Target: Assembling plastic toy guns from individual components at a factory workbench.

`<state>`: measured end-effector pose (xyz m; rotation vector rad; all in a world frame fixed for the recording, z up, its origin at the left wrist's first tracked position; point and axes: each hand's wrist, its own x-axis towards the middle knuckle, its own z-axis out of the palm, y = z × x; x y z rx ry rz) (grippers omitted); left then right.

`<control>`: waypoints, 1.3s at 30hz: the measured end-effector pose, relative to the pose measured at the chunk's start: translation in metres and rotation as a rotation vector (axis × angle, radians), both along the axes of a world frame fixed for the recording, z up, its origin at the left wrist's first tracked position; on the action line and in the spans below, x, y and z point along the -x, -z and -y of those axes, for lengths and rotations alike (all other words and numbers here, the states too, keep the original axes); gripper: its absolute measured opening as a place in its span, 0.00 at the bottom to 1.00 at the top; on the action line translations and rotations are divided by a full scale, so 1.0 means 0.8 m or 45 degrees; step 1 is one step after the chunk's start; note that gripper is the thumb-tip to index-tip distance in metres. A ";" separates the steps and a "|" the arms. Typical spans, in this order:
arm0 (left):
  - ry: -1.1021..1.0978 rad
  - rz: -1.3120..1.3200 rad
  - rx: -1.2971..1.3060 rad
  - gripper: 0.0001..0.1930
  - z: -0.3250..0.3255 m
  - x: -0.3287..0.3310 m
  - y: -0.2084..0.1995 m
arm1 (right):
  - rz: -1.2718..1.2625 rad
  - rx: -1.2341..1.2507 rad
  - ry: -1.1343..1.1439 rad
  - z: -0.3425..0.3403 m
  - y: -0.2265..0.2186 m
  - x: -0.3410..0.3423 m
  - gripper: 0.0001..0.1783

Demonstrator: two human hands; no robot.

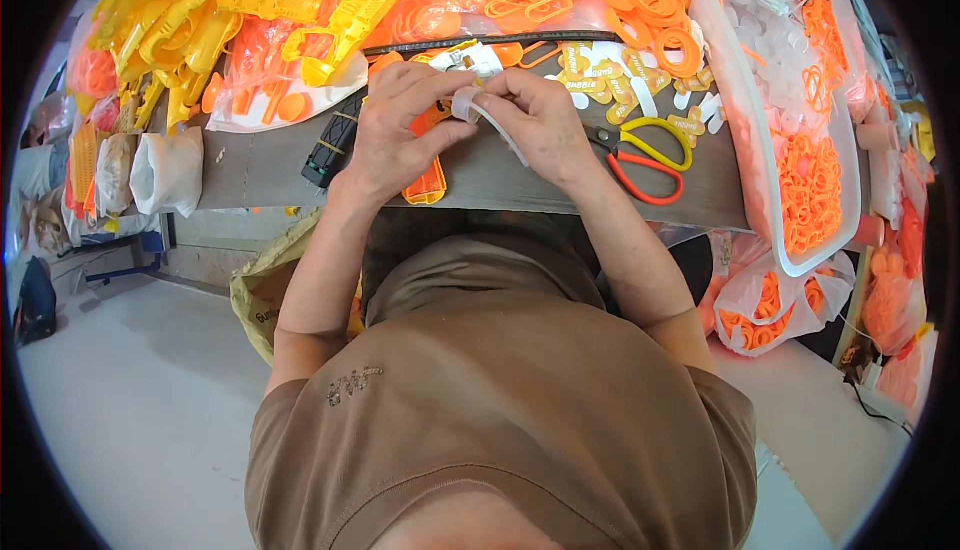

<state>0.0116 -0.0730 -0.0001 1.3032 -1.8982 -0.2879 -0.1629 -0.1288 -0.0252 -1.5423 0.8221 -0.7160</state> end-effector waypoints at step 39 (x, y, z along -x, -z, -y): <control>0.224 0.066 -0.013 0.10 0.029 -0.009 0.014 | 0.785 -0.439 0.359 -0.059 0.030 -0.011 0.18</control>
